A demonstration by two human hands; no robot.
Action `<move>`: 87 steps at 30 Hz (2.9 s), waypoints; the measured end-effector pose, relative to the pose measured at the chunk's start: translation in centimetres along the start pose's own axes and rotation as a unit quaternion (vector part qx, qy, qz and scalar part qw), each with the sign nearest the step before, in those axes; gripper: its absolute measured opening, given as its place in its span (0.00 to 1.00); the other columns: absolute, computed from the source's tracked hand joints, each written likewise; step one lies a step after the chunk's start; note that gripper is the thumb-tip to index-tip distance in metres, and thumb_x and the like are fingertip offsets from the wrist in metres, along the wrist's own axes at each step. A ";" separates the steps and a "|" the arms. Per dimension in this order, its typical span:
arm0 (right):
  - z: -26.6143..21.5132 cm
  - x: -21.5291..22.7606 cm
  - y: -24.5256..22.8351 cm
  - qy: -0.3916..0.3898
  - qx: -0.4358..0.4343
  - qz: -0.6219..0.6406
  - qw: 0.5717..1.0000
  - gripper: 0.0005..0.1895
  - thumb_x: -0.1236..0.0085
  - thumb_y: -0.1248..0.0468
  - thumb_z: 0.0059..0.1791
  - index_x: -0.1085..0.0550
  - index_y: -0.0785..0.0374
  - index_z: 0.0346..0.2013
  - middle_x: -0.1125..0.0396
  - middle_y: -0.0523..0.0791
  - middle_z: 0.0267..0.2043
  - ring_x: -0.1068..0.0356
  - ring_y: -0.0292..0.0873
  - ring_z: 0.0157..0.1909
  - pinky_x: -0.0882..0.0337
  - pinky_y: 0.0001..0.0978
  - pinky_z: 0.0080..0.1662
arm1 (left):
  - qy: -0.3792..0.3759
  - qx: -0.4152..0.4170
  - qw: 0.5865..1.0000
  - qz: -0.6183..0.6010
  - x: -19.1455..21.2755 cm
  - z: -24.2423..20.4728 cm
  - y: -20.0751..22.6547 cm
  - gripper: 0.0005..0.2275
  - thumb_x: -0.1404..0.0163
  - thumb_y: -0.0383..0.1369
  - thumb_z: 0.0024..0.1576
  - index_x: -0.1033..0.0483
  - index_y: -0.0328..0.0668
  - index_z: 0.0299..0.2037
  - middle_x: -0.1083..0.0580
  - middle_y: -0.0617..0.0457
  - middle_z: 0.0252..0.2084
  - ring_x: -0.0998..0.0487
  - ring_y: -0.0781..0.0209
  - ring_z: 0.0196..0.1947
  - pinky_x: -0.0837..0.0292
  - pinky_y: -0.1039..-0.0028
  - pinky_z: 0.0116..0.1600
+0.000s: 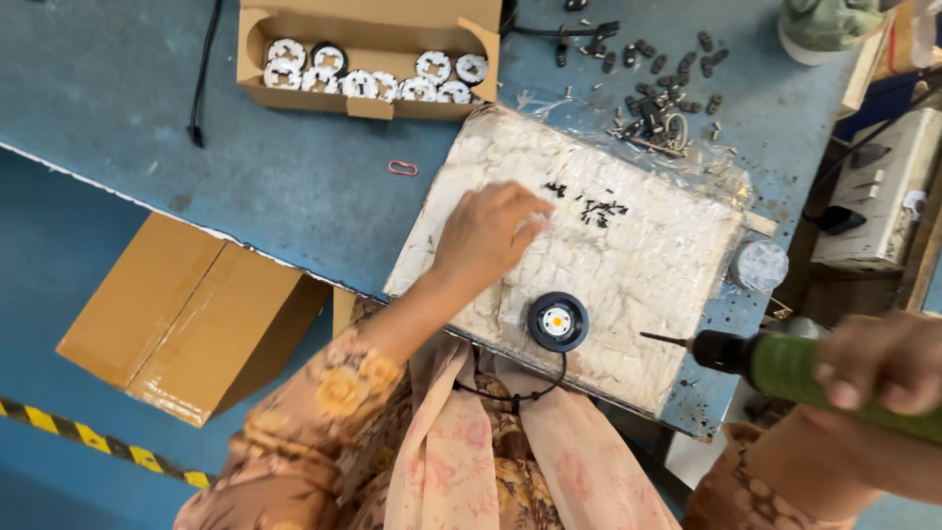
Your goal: The person assembles a small circular electronic device by inserting a white component into a black housing, securing it with screws using a green electric screwdriver, and attaching a black cable. They repeat the process with a second unit, placing the finished items into a cardboard box.
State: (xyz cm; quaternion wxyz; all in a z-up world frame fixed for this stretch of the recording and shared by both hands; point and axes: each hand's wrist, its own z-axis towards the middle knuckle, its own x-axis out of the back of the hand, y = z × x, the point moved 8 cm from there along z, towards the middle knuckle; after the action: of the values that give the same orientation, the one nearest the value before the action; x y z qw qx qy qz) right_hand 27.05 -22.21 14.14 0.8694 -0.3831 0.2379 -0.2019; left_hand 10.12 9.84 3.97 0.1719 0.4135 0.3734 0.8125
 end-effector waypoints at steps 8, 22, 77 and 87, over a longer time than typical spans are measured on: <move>-2.2 2.1 -0.5 0.059 -0.009 -0.053 0.997 0.42 0.49 0.27 0.43 0.37 0.57 0.53 0.37 0.44 0.31 0.32 0.44 0.26 0.29 0.38 0.33 | 0.030 -0.082 0.991 0.103 -4.2 3.7 1.0 0.03 0.42 0.33 0.55 0.21 0.47 0.36 0.27 0.56 0.36 0.26 0.55 0.42 0.33 0.62 0.46; -2.1 -0.8 0.3 0.064 -0.029 -0.012 0.997 0.43 0.45 0.26 0.41 0.37 0.59 0.51 0.36 0.45 0.29 0.33 0.45 0.24 0.30 0.38 0.31 | -0.050 -0.152 0.968 0.191 -8.2 4.3 1.1 0.03 0.47 0.24 0.48 0.23 0.41 0.30 0.27 0.49 0.32 0.23 0.52 0.39 0.24 0.65 0.36; 1.2 -8.1 2.4 -0.047 0.057 0.049 0.996 0.42 0.56 0.27 0.45 0.33 0.61 0.52 0.29 0.41 0.29 0.25 0.41 0.27 0.23 0.34 0.27 | -0.074 -0.046 0.984 -0.152 -0.1 -5.3 5.5 0.20 0.41 0.30 0.57 0.34 0.48 0.58 0.20 0.61 0.39 0.21 0.54 0.46 0.26 0.65 0.52; 3.7 -11.5 6.6 -0.086 0.024 0.021 0.996 0.50 0.65 0.20 0.42 0.35 0.64 0.48 0.32 0.50 0.26 0.26 0.44 0.21 0.26 0.35 0.23 | -0.078 -0.030 0.986 -0.141 -0.5 -6.2 3.5 0.24 0.41 0.27 0.55 0.37 0.47 0.61 0.22 0.60 0.38 0.22 0.52 0.46 0.29 0.61 0.53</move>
State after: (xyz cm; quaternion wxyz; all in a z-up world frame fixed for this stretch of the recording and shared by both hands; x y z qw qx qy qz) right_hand 20.99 -9.83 14.31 0.8994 -0.3733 0.1655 -0.1559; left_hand 5.54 4.36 3.92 0.3258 0.4135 0.3887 0.7562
